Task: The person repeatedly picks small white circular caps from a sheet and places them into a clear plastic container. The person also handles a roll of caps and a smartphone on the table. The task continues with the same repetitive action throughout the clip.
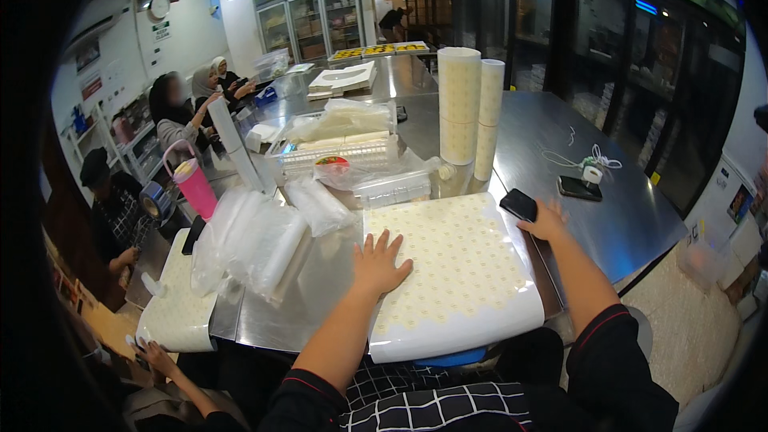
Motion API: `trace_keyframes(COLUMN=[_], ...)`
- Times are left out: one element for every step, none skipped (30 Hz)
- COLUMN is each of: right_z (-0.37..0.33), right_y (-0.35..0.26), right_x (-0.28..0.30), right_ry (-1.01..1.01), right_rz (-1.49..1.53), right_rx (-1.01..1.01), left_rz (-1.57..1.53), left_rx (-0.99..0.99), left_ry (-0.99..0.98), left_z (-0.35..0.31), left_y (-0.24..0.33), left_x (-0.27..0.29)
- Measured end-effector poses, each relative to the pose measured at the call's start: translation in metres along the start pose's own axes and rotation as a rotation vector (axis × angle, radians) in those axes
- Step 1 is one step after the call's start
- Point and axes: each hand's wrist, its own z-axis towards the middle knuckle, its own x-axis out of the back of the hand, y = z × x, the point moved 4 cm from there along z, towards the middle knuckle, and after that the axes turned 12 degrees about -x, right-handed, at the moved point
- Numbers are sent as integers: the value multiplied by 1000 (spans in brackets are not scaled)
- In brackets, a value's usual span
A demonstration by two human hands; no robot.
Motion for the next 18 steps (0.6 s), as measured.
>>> trace_keyframes(right_z=[5,10,14,20,25,27,30,31,33,30,25,18,9,0,-11,-22,-33,-42], right_y=[14,18,21,21,19,17,13,6,0,-5,-19,-31,-42,-61,-80,-97,-114,-125], right_x=[-2,-1,1,1,1,3,5,10,15,24,28,33,36,31,27,16,5,-7], right_ry=[-118,-89,-47,-52,-58,-50,-72,-80,-76,22,65,128,189,81,-3,-101,-163,-214], right_rz=[112,127,98,76,36,1,-20,-39,-94,-53,87,214,336,428,530,440,359,166], right_rx=[-37,45,90,92,80,76,57,50,-1,-57,-5,31,60,230,440,529,644,694], left_rz=[0,-8,-19,-32,-39,-51,-55,-43,-55,-53,-51,-53,-56,-55,-59,-54,-47,-40], left_rx=[0,3,6,11,18,15,14,18,11,10,11,7,3,-1,-3,-7,-12,-17], left_ry=[-3,-9,4,13,5,11,10,4,18,26,34,57,75,85,94,100,107,104], left_z=[1,2,3,2,2,1,1,1,1,2,2,3,4,3,2,3,3,2], left_y=[0,0,-1,-1,0,0,-1,-1,-1,-1,-2,-2,-3,-3,-3,-3,-3,-2], left_x=[1,1,2,2,1,1,2,1,1,0,-1,-1,-2,-4,-5,-5,-4,-4])
